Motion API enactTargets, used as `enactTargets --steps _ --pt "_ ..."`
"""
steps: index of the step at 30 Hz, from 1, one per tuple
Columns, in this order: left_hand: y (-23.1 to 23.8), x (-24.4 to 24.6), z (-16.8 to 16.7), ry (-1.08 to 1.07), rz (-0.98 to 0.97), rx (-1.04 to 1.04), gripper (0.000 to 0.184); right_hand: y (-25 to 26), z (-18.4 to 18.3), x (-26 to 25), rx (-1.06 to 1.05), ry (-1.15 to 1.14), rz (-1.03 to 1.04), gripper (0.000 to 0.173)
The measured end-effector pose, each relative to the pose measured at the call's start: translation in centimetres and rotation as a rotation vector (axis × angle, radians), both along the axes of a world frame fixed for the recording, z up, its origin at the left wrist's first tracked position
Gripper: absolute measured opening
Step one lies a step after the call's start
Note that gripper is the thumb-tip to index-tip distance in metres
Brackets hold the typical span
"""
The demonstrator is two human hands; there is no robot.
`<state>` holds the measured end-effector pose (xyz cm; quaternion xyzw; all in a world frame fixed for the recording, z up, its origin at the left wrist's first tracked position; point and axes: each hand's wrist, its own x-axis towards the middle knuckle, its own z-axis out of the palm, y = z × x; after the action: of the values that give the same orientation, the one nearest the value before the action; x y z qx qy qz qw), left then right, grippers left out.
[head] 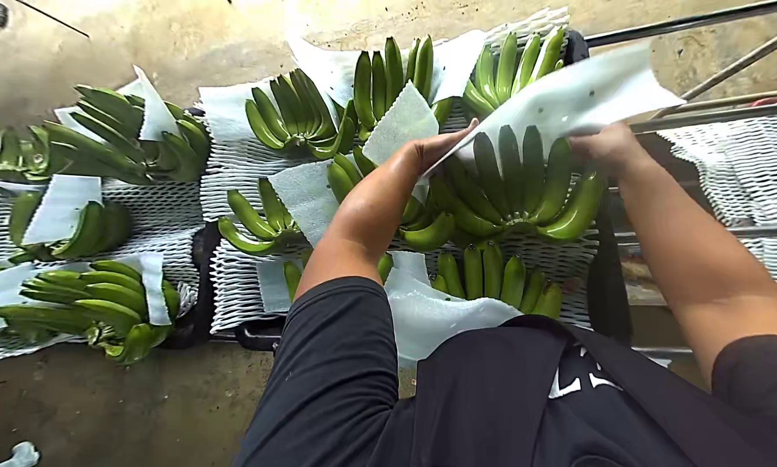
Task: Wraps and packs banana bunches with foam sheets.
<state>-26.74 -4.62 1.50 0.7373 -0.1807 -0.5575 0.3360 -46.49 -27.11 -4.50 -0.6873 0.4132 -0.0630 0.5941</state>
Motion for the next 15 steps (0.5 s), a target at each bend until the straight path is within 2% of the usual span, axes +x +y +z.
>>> enactTargets --steps 4,7,9,12,15 --pt "1.3 0.8 -1.1 0.044 0.063 0.01 0.064 0.3 0.6 -4.1 -0.184 0.112 0.265 0.021" --pt "2.4 1.2 -0.8 0.277 0.199 -0.12 0.062 0.2 1.5 -6.8 -0.166 0.169 0.477 0.019" --pt "3.7 1.2 -0.7 0.44 0.18 -0.161 0.075 0.3 1.1 -7.8 -0.26 0.088 0.548 0.018" --pt "5.4 -0.6 -0.8 0.44 0.188 -0.101 0.083 0.7 0.5 -8.2 -0.375 0.221 0.622 0.034" --pt "5.3 -2.1 -0.6 0.321 0.394 -0.068 0.076 0.7 -0.2 -8.1 -0.498 0.223 0.65 0.029"
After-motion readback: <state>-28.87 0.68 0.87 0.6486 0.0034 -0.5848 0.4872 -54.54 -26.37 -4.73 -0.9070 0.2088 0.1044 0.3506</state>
